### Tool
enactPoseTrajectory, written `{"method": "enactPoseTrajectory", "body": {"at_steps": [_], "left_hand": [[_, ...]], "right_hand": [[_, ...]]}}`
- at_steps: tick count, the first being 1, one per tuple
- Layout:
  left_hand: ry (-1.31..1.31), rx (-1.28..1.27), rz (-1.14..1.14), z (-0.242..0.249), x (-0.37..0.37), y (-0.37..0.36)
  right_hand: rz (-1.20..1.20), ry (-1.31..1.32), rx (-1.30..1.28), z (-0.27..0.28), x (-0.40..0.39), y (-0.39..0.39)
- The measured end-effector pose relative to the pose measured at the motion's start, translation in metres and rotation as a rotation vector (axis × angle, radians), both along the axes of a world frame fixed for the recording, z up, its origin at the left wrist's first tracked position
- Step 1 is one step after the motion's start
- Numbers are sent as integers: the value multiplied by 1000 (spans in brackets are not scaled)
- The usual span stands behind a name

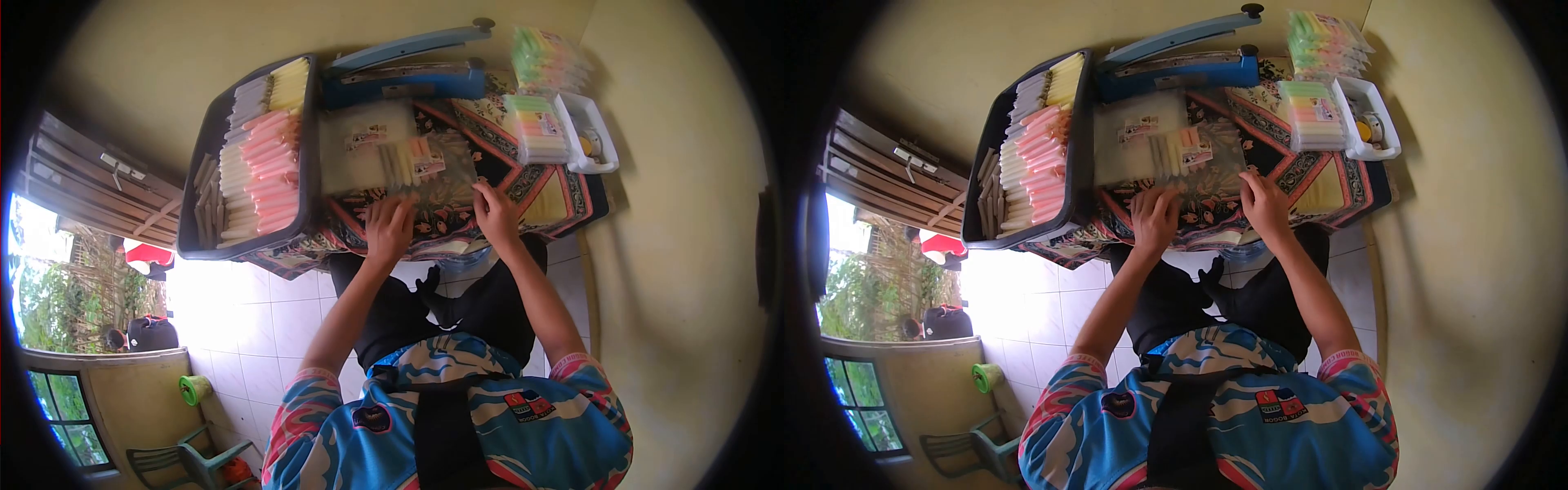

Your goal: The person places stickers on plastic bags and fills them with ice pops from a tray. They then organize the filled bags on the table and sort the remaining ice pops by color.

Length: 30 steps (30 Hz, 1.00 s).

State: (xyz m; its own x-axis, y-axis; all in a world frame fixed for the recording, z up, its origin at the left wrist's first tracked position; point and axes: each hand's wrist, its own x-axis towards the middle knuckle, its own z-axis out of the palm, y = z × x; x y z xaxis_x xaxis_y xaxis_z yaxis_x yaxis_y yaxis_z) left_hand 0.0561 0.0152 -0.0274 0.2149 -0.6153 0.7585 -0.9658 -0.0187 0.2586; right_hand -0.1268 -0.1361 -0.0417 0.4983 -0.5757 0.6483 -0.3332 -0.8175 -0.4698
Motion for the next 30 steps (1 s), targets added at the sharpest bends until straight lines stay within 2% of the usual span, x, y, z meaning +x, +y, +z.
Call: {"method": "enactPoseTrajectory", "body": {"at_steps": [6, 11, 15, 19, 21, 24, 25, 26, 27, 30], "left_hand": [[-38, 11, -63, -10, 11, 11], [-60, 32, -172, -6, 14, 27], [-26, -54, -299, 20, 15, 50], [-150, -160, -351, 72, 41, 83], [-172, -230, -323, 88, 73, 102], [-263, -277, -11, 120, 123, 122], [-158, -100, 153, 138, 131, 131], [45, -83, 196, 145, 148, 129], [73, -44, 264, 154, 164, 127], [257, -2, 230, 162, 230, 114]], "right_hand": [[33, -51, 114, 2, -5, 5], [54, -74, 86, -4, -9, 7], [100, -86, 179, 0, -21, 11], [140, -138, 50, 0, -48, 19], [188, -145, 60, -12, -72, 26], [243, -1, 113, -34, -110, 49], [236, 119, 141, -45, -124, 59], [218, 265, 199, -61, -141, 70], [232, 370, 238, -84, -159, 81], [197, 565, 344, -106, -187, 90]]}}
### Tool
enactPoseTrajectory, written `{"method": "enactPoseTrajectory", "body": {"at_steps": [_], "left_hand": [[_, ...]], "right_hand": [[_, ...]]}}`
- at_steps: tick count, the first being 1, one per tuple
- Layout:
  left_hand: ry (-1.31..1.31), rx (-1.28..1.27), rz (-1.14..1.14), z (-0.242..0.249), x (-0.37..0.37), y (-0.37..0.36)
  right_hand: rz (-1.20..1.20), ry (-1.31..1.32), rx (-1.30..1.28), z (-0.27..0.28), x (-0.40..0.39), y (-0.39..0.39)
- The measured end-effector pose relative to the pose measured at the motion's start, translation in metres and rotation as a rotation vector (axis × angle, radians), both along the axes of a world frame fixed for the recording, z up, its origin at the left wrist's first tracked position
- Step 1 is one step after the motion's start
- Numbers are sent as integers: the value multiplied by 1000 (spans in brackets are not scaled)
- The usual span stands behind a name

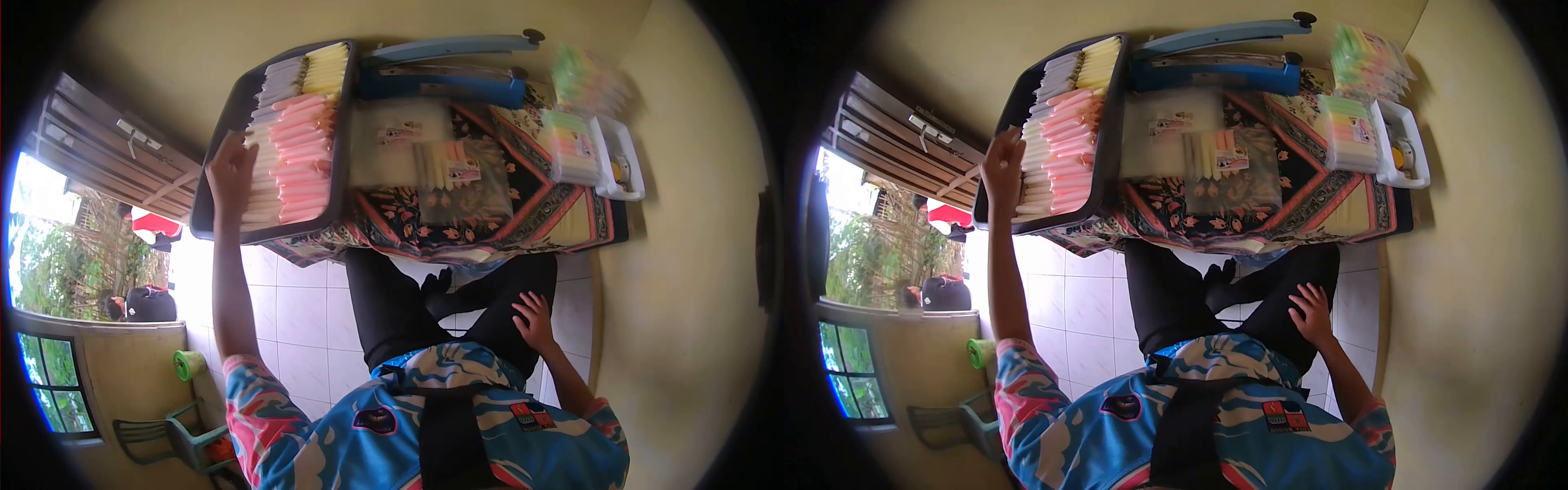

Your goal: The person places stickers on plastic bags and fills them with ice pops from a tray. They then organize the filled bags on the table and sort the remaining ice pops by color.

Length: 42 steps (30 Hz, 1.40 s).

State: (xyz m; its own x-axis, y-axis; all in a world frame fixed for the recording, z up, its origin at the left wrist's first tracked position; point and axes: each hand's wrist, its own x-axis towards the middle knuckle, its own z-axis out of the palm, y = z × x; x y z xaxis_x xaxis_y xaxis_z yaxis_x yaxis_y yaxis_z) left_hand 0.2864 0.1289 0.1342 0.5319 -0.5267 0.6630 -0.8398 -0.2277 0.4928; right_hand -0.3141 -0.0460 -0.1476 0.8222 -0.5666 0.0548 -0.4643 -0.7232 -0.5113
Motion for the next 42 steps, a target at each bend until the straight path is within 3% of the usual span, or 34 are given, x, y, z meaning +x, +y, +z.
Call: {"method": "enactPoseTrajectory", "body": {"at_steps": [6, 10, 18, 26, 29, 32, 35, 38, 42], "left_hand": [[-56, 301, -110, 1, 106, -61], [-196, 453, -221, 3, 136, -110], [-145, 866, -325, -2, 146, -191], [-152, 810, -329, -32, 175, -210], [-186, 907, -302, -25, 173, -214], [-86, 823, -484, -34, 190, -216], [-81, 859, -455, -18, 170, -214], [-275, 758, -503, -22, 166, -209], [-271, 851, -436, -23, 165, -212]], "right_hand": [[-238, -9, 19, -17, 1, 8], [-321, -49, -8, -25, 2, 9], [-383, -90, 33, -25, -3, 10], [-424, -115, 46, -24, -4, 8], [-433, -130, 54, -26, -3, 7], [-440, -141, 58, -24, -3, 6], [-449, -149, 59, -26, -4, 7], [-446, -165, 58, -27, -5, 6], [-445, -176, 47, -27, -3, 5]]}}
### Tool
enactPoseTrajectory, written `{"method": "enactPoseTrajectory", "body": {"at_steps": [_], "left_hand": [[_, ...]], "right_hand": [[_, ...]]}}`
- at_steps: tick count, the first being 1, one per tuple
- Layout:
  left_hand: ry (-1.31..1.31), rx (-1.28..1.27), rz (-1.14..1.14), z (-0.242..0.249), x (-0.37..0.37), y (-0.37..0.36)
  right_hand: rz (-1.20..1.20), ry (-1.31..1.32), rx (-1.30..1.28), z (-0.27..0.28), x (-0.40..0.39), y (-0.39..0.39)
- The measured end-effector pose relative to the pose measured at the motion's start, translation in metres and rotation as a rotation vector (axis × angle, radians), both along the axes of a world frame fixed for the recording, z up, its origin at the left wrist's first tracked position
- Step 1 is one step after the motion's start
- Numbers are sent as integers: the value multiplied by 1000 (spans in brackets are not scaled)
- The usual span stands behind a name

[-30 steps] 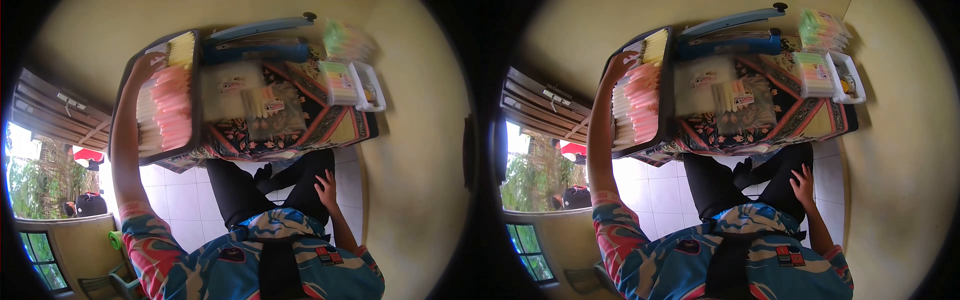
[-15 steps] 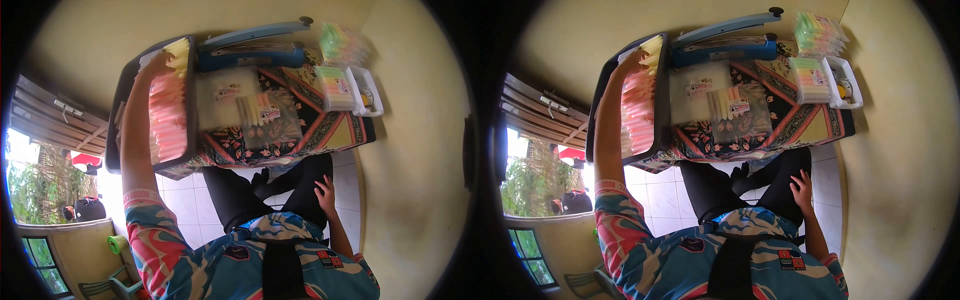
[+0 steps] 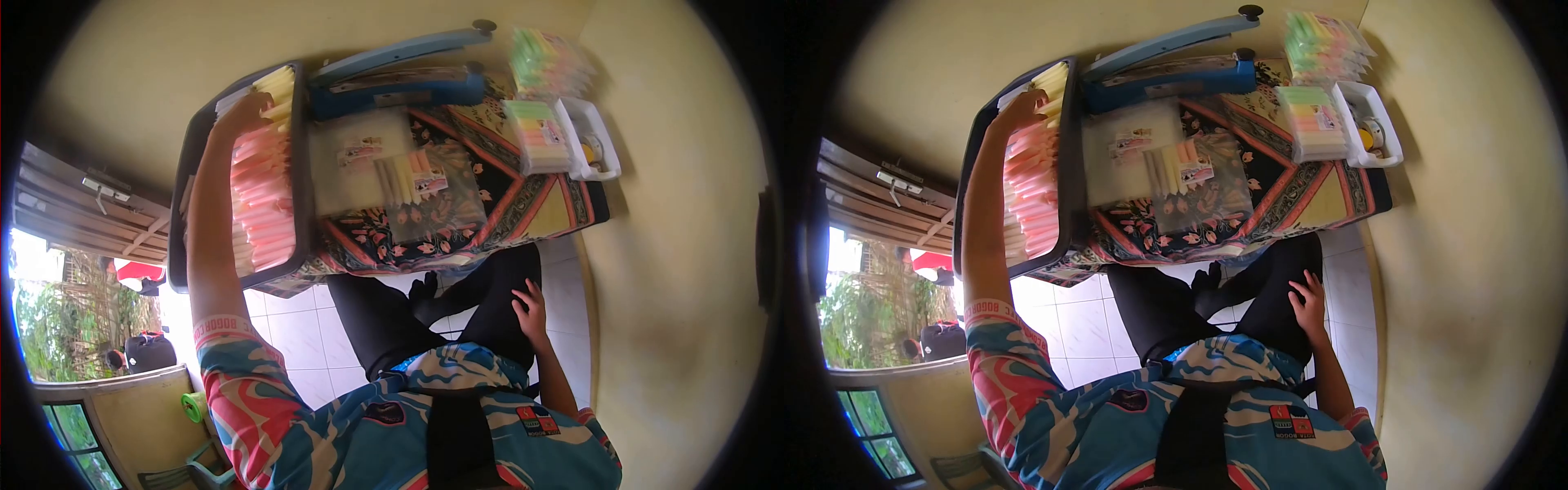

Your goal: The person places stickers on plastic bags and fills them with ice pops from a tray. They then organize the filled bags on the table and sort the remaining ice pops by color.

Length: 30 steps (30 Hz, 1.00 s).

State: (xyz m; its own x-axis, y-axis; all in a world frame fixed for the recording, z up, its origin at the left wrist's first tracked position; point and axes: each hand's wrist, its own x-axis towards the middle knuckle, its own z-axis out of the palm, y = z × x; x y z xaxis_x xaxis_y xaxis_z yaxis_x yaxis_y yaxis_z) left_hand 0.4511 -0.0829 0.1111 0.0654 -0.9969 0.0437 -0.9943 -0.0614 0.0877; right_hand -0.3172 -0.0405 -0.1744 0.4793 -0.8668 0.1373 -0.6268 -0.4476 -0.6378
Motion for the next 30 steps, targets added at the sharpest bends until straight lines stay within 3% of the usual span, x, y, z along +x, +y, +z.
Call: {"method": "enactPoseTrajectory", "body": {"at_steps": [14, 17, 20, 23, 30], "left_hand": [[-35, 39, 17, 6, -1, -4], [35, 15, 80, 11, -10, 1], [24, 183, 218, 20, -13, -4], [7, 154, 100, 2, 17, -9], [14, 165, 99, 7, 16, -8]], "right_hand": [[-24, -17, 14, 2, 1, 1], [-22, -19, 14, 2, 0, 1], [-25, -26, 11, 1, 2, 1], [-28, -31, 6, 2, 0, 1], [-31, -18, 18, 3, 2, 0]]}}
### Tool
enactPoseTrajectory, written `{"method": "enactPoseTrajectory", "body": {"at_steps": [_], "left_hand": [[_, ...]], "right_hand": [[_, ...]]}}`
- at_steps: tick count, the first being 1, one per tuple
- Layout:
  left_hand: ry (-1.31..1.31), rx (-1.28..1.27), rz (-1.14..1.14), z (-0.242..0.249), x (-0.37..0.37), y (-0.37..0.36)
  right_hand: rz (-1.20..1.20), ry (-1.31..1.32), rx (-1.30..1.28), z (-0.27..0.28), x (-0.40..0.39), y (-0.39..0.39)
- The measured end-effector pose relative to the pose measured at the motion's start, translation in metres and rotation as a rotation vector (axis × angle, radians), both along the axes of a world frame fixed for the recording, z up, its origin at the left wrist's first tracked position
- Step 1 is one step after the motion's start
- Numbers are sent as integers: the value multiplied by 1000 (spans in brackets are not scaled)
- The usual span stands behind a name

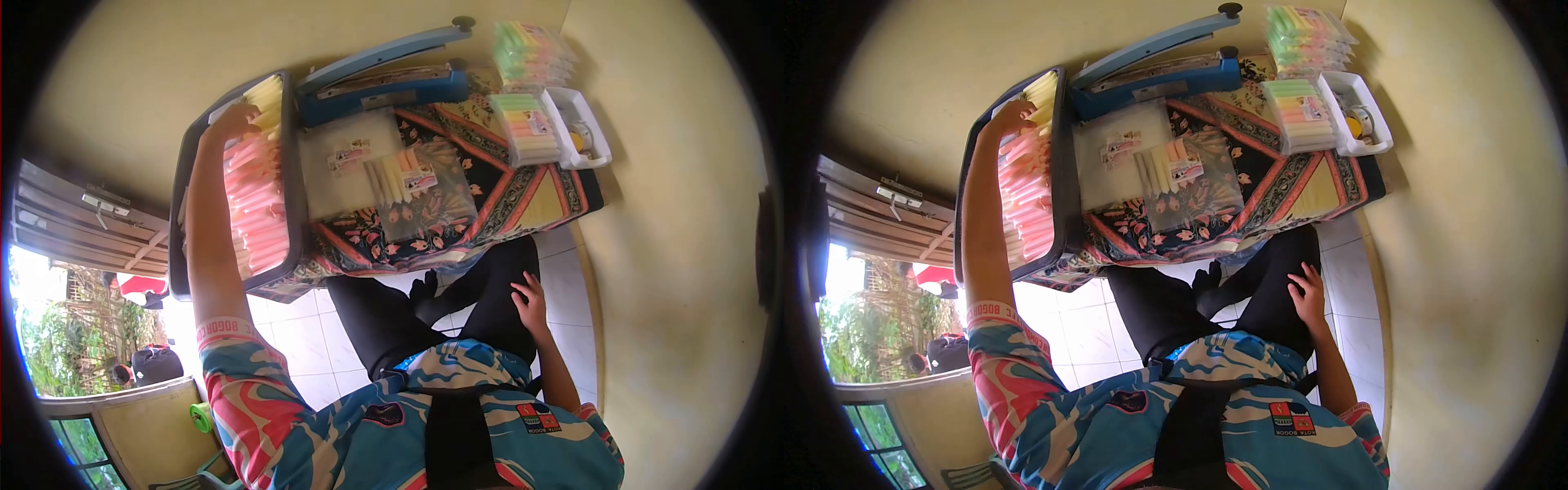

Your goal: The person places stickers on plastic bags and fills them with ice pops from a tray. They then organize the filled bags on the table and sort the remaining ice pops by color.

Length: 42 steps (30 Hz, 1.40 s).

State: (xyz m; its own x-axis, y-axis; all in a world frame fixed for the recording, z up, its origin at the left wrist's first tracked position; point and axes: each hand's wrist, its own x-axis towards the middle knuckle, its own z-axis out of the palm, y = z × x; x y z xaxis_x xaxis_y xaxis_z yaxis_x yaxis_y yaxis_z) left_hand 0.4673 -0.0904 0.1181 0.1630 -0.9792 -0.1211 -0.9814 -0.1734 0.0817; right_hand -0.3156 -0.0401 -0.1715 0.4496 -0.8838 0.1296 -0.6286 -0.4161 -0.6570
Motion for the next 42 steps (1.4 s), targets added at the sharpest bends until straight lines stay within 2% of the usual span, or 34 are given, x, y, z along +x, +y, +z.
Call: {"method": "enactPoseTrajectory", "body": {"at_steps": [2, 5, 8, 11, 15, 18, 22, 25, 26, 28, 32, 33, 38, 40, 42], "left_hand": [[10, -40, -55, -4, 5, 1], [34, -65, -15, -5, -1, 4], [95, -198, -11, -13, 5, 10], [-63, -372, -15, -6, 0, 18], [237, -580, 156, 24, -24, 41], [467, -716, 186, 38, -34, 62], [868, -888, 135, 62, -113, 105], [1121, -895, -35, 72, -175, 136], [1197, -883, -113, 73, -194, 145], [1229, -966, -23, 72, -250, 155], [1465, -905, 37, 45, -321, 169], [1612, -908, 77, 36, -340, 171], [1862, -698, 171, -33, -424, 174], [1879, -669, 259, -67, -456, 168], [2009, -622, 380, -89, -479, 162]], "right_hand": [[0, -2, 3, 1, 0, 0], [2, -5, -1, -1, 0, -1], [0, -11, -2, -2, -1, 0], [-1, 3, 2, -1, -2, -1], [9, 11, 3, -3, -4, -3], [16, 29, 7, -5, -3, -7], [107, 26, -102, -1, 10, -14], [177, -254, 227, 31, 44, -15], [222, -295, 223, 43, 57, -14], [306, -376, 212, 73, 85, -11], [451, -508, 226, 143, 132, -4], [485, -576, 247, 156, 142, -2], [568, -834, 360, 191, 172, 14], [574, -759, 339, 194, 175, 18], [546, -683, 307, 189, 173, 21]]}}
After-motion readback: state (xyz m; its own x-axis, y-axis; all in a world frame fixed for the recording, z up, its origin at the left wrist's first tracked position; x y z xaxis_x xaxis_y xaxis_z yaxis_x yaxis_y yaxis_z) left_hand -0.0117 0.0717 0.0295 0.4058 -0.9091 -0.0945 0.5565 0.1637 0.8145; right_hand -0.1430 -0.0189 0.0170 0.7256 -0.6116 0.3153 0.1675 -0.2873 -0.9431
